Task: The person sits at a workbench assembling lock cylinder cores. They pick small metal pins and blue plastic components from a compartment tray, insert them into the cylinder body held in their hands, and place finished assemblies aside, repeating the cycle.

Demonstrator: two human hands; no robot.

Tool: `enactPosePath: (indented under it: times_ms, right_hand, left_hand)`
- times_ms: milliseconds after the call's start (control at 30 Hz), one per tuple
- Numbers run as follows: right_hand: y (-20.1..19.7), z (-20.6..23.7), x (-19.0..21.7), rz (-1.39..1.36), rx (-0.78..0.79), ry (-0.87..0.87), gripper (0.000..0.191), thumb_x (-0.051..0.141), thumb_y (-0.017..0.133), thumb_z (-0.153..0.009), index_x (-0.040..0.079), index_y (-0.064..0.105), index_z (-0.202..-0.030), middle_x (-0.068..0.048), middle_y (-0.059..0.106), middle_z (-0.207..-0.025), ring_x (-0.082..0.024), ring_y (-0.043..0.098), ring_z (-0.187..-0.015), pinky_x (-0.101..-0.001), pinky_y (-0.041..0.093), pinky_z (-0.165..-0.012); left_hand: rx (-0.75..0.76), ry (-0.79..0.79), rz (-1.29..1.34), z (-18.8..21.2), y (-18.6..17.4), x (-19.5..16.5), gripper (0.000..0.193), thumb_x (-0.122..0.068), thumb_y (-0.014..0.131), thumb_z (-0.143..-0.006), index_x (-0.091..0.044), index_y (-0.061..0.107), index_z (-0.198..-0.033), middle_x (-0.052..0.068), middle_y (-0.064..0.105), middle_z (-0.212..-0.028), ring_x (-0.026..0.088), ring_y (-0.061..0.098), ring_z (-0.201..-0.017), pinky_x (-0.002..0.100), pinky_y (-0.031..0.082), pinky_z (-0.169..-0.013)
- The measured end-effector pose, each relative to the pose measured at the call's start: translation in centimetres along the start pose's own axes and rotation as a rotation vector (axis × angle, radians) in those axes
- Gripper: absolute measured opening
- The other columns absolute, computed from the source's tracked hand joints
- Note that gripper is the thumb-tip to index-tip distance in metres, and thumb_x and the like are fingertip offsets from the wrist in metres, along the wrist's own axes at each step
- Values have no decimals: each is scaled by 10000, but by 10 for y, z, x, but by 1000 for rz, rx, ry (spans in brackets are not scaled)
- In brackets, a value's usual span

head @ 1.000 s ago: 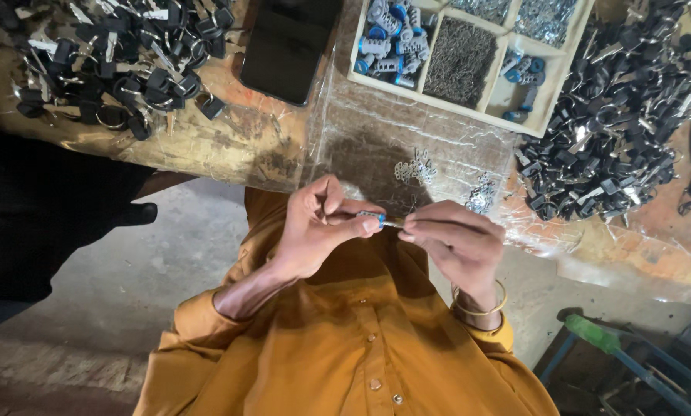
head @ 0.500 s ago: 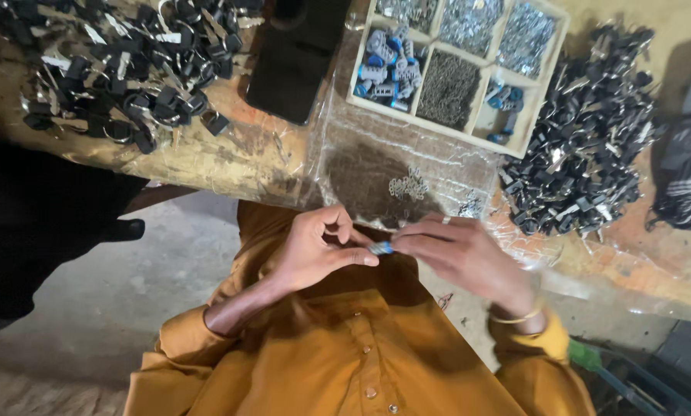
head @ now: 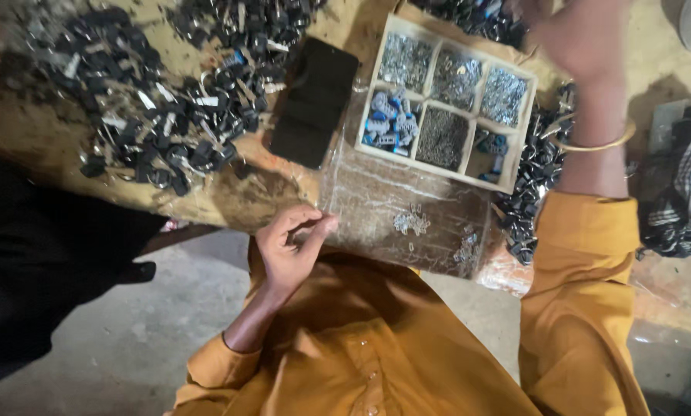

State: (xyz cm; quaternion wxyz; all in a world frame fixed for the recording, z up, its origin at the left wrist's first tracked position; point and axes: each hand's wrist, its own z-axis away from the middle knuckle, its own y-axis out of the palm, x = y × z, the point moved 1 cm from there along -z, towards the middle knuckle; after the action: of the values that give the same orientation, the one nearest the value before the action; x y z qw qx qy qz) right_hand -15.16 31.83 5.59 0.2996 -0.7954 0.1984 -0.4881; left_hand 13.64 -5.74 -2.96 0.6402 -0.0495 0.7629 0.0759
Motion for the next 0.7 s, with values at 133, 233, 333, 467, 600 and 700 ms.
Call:
enactPosePath:
  times_ms: [133,233,333,467,600,700]
  right_hand:
    - [27,2,20,240,366,58,188,144,759,-990,37,763,-1145,-135,738,-947,-257,683,-789,-367,522,-729]
    - [36,9,38,356,492,-54,264,170,775,-926,61,772,-1166,-147,742,-1056,-327,698,-869,-424,534,-781]
    - [43,21,47,428,500,-166,406,153,765,-892,45,711,-1279,-141,702,-1220,-357,677,-1066,-449,534,-899]
    - [55,33,54,655,553,-94,476,168,820,-791,88,697,-1243,-130,644,-1220,-347,672,-1084,-540,470,-915]
    - [63,34,61,620,538,-73,547,84,808,-759,1,653,-1276,-232,595,-1217,-441,639,-1077,-500,515,-918]
    - [63,31,63,636,538,-106,529,44,796,-761,-23,639,-1262,-245,608,-1197,-437,643,-1069,-490,520,-924]
  left_hand:
    - [-28,1,-72,-2,1,3,167,6,818,-899,17,693,-1009,99,740,-969,114,706,-830,236,586,-749]
    - [-16,11,-48,-3,2,4,155,-3,799,-912,21,679,-1007,92,738,-962,112,731,-833,235,602,-756]
    - [5,19,-87,-4,2,3,153,1,801,-913,27,690,-1016,95,758,-940,117,726,-828,242,594,-765]
    - [34,10,-51,-5,2,2,156,-19,784,-931,26,672,-1030,87,758,-955,122,759,-851,233,608,-757]
    - [38,-48,-92,-5,2,-2,155,-21,792,-917,28,687,-1020,97,761,-945,128,751,-835,230,595,-736]
    - [65,-81,-130,-5,0,-5,150,-17,790,-915,33,691,-1016,98,769,-939,126,750,-836,227,590,-739]
